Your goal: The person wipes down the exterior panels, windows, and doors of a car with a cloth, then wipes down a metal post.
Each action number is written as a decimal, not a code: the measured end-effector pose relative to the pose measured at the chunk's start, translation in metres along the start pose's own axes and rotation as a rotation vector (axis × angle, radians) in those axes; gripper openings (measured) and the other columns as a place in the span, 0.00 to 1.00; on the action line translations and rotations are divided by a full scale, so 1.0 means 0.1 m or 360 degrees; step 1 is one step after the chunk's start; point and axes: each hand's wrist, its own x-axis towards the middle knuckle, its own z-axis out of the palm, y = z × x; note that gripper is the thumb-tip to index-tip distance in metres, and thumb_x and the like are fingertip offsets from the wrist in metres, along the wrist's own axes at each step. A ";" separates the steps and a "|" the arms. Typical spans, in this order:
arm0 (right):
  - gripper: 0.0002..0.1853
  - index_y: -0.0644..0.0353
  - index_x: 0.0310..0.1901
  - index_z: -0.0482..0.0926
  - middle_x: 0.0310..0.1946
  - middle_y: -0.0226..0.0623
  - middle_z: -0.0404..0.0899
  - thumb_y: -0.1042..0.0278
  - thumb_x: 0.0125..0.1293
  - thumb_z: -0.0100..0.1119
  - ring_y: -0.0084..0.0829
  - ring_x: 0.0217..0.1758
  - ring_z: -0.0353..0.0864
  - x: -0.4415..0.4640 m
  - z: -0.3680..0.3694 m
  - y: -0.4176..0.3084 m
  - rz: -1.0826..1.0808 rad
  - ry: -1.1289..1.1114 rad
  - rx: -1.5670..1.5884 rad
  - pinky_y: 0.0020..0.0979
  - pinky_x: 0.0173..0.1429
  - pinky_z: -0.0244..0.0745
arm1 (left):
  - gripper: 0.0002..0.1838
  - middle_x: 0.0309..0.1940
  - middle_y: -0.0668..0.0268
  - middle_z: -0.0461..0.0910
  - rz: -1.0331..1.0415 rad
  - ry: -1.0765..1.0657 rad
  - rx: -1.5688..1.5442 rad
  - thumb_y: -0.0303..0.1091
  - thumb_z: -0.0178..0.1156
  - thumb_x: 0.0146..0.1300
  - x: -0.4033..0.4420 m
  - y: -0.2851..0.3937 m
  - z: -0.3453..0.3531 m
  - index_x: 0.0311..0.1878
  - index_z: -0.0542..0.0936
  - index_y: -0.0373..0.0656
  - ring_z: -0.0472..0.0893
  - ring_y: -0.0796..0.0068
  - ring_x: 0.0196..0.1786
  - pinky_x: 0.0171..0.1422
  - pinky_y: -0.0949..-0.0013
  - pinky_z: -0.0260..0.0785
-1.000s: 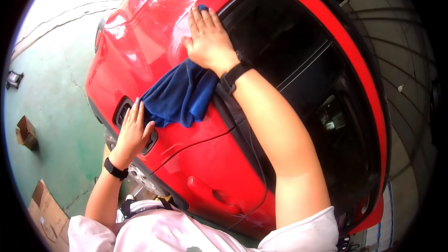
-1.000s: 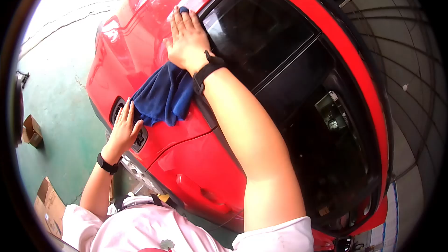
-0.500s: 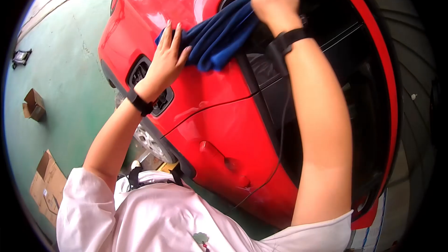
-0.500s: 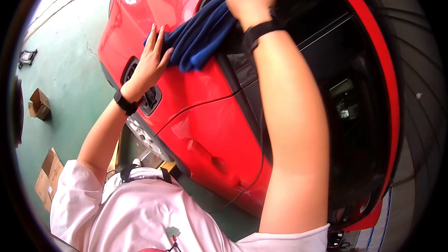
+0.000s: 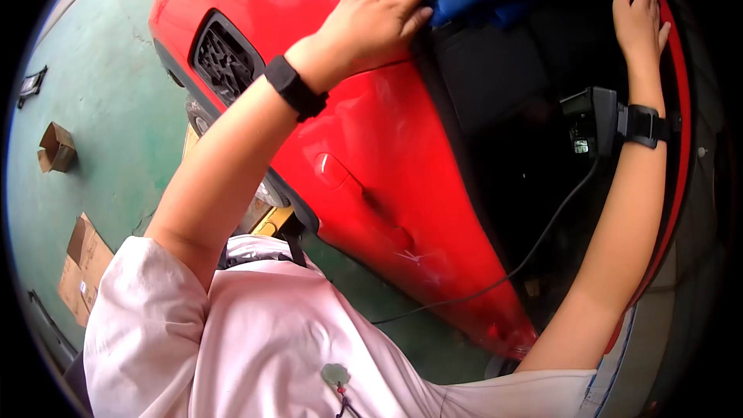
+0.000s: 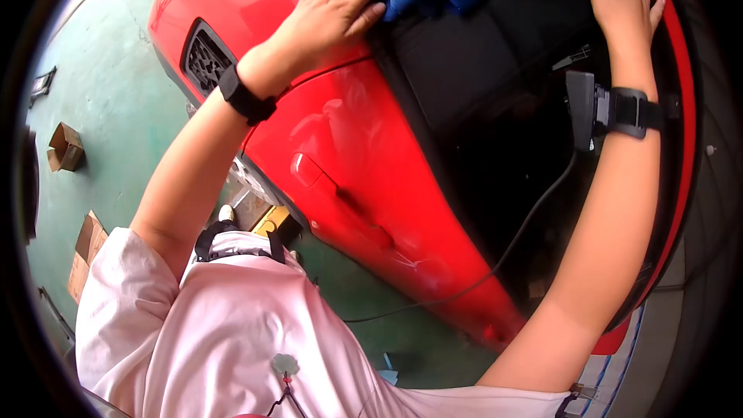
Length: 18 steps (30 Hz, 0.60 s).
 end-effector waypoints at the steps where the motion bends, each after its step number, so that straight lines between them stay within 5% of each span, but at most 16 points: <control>1: 0.40 0.53 0.78 0.50 0.80 0.44 0.47 0.37 0.72 0.35 0.45 0.82 0.46 -0.22 -0.10 0.00 -0.0039 0.0000 -0.0032 0.58 0.80 0.32 | 0.33 0.77 0.48 0.53 -0.0004 0.0127 0.0124 0.52 0.45 0.75 -0.12 0.20 0.12 0.76 0.60 0.45 0.53 0.46 0.79 0.81 0.47 0.45; 3: 0.35 0.58 0.77 0.54 0.78 0.42 0.54 0.47 0.74 0.38 0.41 0.82 0.51 -0.54 -0.41 -0.03 -0.0060 -0.0025 -0.0104 0.50 0.83 0.32 | 0.31 0.79 0.51 0.50 -0.0077 0.0025 -0.0015 0.49 0.43 0.77 -0.27 0.63 0.10 0.77 0.58 0.44 0.49 0.49 0.81 0.82 0.51 0.43; 10: 0.40 0.58 0.78 0.48 0.80 0.48 0.46 0.49 0.72 0.49 0.42 0.82 0.47 -1.76 -1.05 -0.03 0.0155 -0.0192 -0.0127 0.54 0.82 0.29 | 0.30 0.79 0.57 0.51 -0.0072 -0.0063 -0.0114 0.43 0.48 0.75 -0.61 1.20 0.14 0.77 0.60 0.45 0.50 0.54 0.81 0.82 0.52 0.43; 13: 0.41 0.59 0.79 0.45 0.80 0.57 0.39 0.50 0.71 0.50 0.52 0.83 0.41 -2.30 -1.28 -0.06 0.0455 -0.0235 0.0066 0.56 0.81 0.26 | 0.30 0.79 0.58 0.52 0.0014 -0.0200 -0.0030 0.40 0.50 0.73 -0.76 1.45 0.05 0.77 0.61 0.48 0.50 0.53 0.81 0.81 0.50 0.44; 18: 0.44 0.59 0.79 0.44 0.79 0.63 0.34 0.56 0.69 0.57 0.59 0.82 0.35 -3.12 -1.63 0.01 0.0496 -0.0011 -0.0305 0.67 0.77 0.29 | 0.38 0.79 0.60 0.53 0.0088 -0.0538 -0.0395 0.39 0.63 0.62 -1.29 2.04 0.05 0.76 0.62 0.49 0.52 0.51 0.80 0.80 0.47 0.46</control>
